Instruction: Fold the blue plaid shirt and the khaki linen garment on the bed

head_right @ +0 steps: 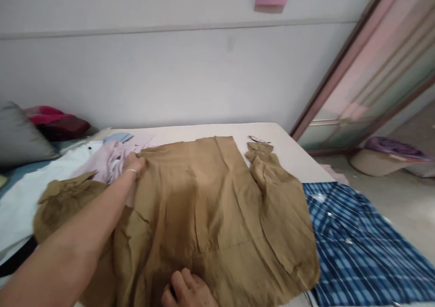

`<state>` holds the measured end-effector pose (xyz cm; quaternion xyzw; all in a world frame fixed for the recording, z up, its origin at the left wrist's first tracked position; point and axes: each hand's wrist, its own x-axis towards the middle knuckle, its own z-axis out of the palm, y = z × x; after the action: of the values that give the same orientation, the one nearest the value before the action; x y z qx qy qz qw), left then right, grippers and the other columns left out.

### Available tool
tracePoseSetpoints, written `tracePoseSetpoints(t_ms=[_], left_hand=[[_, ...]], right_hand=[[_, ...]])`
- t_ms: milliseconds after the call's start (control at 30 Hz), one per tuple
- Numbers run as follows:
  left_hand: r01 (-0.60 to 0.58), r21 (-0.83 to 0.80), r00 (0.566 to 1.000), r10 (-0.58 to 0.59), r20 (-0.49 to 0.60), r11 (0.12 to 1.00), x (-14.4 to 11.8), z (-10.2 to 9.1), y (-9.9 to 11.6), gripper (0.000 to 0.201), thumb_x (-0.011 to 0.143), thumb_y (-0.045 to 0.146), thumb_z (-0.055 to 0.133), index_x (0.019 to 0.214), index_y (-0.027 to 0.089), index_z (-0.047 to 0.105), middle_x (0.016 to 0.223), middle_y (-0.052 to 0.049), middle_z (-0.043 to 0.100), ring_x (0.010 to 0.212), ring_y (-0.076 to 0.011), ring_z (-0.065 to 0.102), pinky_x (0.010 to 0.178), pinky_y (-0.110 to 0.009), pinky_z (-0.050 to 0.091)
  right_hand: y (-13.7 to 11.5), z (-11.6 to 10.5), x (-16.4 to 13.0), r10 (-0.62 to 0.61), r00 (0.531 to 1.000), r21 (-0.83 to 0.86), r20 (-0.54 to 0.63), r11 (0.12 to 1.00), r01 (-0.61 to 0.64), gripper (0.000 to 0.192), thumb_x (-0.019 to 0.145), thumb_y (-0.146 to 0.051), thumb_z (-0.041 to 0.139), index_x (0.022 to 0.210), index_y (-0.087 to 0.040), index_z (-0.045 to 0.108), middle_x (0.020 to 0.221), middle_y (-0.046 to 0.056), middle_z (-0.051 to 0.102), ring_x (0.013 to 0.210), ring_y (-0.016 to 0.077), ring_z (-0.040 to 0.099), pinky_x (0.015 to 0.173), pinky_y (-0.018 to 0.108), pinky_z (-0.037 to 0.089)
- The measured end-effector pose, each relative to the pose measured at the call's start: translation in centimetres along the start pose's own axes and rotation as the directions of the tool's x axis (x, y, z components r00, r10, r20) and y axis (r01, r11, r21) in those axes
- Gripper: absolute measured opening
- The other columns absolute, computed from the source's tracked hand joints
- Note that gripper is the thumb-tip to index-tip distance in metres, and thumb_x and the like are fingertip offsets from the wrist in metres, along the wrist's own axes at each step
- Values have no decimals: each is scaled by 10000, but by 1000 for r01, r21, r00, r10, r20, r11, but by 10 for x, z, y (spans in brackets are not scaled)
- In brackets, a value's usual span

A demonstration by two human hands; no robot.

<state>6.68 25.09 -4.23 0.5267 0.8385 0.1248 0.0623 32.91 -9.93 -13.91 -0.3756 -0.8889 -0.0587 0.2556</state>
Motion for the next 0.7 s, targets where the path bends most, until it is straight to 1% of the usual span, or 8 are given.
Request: tracePoseSetpoints(t_ms=[100, 167, 233, 333, 433, 567, 633, 700], left_hand=[[0, 20, 999, 1, -33, 1000, -6, -13, 3, 498, 906, 348, 544, 1292, 34, 529, 1270, -288, 609, 1159, -375, 606, 898, -435, 488], [-69, 49, 994, 73, -85, 996, -24, -13, 6, 577, 918, 403, 518, 1340, 13, 473, 1337, -307, 547, 1250, -411, 528, 986, -498, 440], [-248, 114, 954, 263, -145, 962, -53, -4, 6, 581, 960, 454, 406, 1338, 17, 473, 1376, -298, 509, 1314, -416, 459, 1055, -519, 382], [-509, 243, 832, 544, -107, 826, -95, 21, -4, 618, 991, 479, 253, 1285, 8, 524, 1401, -302, 484, 1343, -394, 430, 1098, -485, 349], [-494, 307, 848, 528, -36, 814, -115, 40, -19, 648, 998, 450, 189, 1384, 6, 461, 1502, -289, 402, 1407, -392, 357, 1108, -526, 332], [-420, 377, 896, 444, 25, 826, -116, 31, -31, 620, 994, 416, 180, 1365, 24, 484, 1484, -277, 437, 1384, -389, 398, 1059, -535, 380], [-433, 425, 891, 448, 70, 795, -124, 19, -38, 567, 980, 414, 214, 1261, 61, 558, 1388, -267, 529, 1295, -384, 494, 1006, -495, 422], [-425, 460, 897, 431, 98, 780, -138, 12, -51, 532, 968, 440, 230, 1199, 114, 580, 1271, -244, 613, 1165, -370, 589, 933, -453, 458]], right_hand=[[-1, 2, 1, 18, 999, -3, 47, 1000, -18, 107, 952, -325, 578, 930, -229, 536, 719, -5, 500, 606, 164, 500, 479, 243, 390], [-1, -1, 3, 8, 994, 9, 113, 1000, -9, 166, 934, -354, 614, 879, -230, 519, 731, -8, 503, 616, 160, 501, 471, 238, 376], [1, -10, 7, -26, 987, 56, 158, 998, 18, 264, 937, -445, 605, 836, -227, 497, 751, -9, 508, 619, 156, 502, 463, 244, 366], [14, -38, 16, -42, 993, 145, 106, 989, 26, 423, 953, -631, 491, 864, -217, 505, 780, -2, 520, 644, 160, 515, 513, 268, 407], [41, -75, 27, 161, 986, 173, 41, 971, -166, 384, 990, -558, 446, 1036, -190, 549, 933, 62, 587, 833, 209, 570, 708, 331, 485], [83, -104, 37, 566, 824, 88, 30, 819, -567, 394, 1000, -427, 496, 1274, -144, 504, 1291, 171, 547, 1164, 288, 516, 975, 447, 451], [94, -106, 38, 645, 763, 46, 51, 761, -647, 467, 990, -433, 530, 1347, -139, 467, 1414, 185, 481, 1271, 311, 457, 1043, 479, 415], [97, -103, 37, 665, 742, 29, 81, 743, -669, 497, 989, -457, 532, 1369, -146, 457, 1459, 178, 453, 1319, 317, 423, 1069, 489, 399]])
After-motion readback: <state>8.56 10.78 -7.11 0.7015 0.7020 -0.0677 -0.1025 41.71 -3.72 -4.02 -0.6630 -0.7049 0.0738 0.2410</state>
